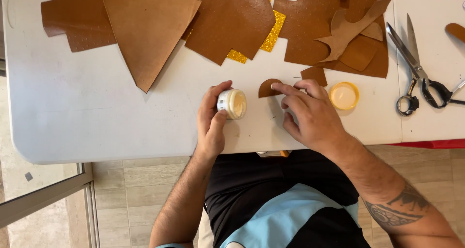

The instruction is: Applying adhesive to a leather cutout and buffing it with a cloth in a workshop.

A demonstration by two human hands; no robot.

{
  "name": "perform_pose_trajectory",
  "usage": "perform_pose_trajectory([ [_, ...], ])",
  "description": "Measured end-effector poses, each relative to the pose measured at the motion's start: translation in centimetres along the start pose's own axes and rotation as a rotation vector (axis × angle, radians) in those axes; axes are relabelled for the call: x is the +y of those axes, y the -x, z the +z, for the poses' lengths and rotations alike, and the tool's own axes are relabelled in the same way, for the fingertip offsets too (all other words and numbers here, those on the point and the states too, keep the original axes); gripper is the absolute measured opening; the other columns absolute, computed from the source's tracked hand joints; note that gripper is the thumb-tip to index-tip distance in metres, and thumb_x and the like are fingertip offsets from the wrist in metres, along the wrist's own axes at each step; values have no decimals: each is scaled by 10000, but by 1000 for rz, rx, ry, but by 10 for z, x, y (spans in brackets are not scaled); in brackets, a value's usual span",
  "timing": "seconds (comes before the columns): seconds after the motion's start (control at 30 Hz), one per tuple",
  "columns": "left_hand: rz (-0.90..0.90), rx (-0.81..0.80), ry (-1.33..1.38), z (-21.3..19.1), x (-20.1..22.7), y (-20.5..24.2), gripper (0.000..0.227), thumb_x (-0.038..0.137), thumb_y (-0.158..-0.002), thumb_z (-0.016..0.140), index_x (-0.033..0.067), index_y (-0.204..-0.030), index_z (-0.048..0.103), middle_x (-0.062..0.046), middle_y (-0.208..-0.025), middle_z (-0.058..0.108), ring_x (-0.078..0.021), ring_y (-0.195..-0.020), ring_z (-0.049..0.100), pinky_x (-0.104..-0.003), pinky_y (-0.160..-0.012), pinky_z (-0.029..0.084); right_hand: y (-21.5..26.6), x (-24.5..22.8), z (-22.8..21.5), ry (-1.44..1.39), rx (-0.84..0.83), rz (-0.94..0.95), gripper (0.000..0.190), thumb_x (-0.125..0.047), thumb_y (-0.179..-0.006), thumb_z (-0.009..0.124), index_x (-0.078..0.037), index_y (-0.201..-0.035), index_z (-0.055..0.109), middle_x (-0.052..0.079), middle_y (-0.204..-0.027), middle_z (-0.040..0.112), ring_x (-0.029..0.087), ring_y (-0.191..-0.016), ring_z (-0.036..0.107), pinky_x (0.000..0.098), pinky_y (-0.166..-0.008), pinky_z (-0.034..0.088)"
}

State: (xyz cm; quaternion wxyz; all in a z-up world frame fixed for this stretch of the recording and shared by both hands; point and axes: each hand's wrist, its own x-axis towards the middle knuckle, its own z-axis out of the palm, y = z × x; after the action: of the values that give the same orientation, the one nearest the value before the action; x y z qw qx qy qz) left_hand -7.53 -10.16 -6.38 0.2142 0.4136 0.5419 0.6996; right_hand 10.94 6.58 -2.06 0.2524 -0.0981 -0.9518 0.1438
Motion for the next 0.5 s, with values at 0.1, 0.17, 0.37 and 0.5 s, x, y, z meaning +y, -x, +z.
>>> perform_pose_trajectory([
  [0.1,-23,8,-26,0,1,0,582,132,-867,437,-119,-1383,534,-231,-1139,597,-299,-1091,555,-452,-953,480,-2,-7,12,102,-48,-13,137,-68,-805,631,-112,-928,593,69,-1214,735,302,-1102,598,419,-847,481],
  [0.17,-27,19,-26,-2,0,-1,583,133,-864,442,-115,-1383,536,-231,-1137,598,-296,-1087,554,-453,-954,484,2,-2,14,166,-50,-26,139,-79,-796,634,-118,-925,601,73,-1179,738,300,-1114,601,423,-850,480],
  [0.37,-42,25,-22,-3,3,-3,588,130,-851,458,-108,-1383,541,-231,-1139,603,-299,-1083,561,-456,-949,491,3,-7,18,232,-97,-23,147,-85,-786,628,-128,-926,614,67,-1187,733,283,-1132,586,429,-855,463],
  [0.5,-45,37,-7,-2,4,1,588,140,-853,457,-118,-1375,543,-235,-1138,606,-295,-1075,562,-451,-945,496,5,-8,13,186,-110,3,140,-94,-786,624,-162,-906,603,18,-1185,736,253,-1130,577,414,-866,450],
])
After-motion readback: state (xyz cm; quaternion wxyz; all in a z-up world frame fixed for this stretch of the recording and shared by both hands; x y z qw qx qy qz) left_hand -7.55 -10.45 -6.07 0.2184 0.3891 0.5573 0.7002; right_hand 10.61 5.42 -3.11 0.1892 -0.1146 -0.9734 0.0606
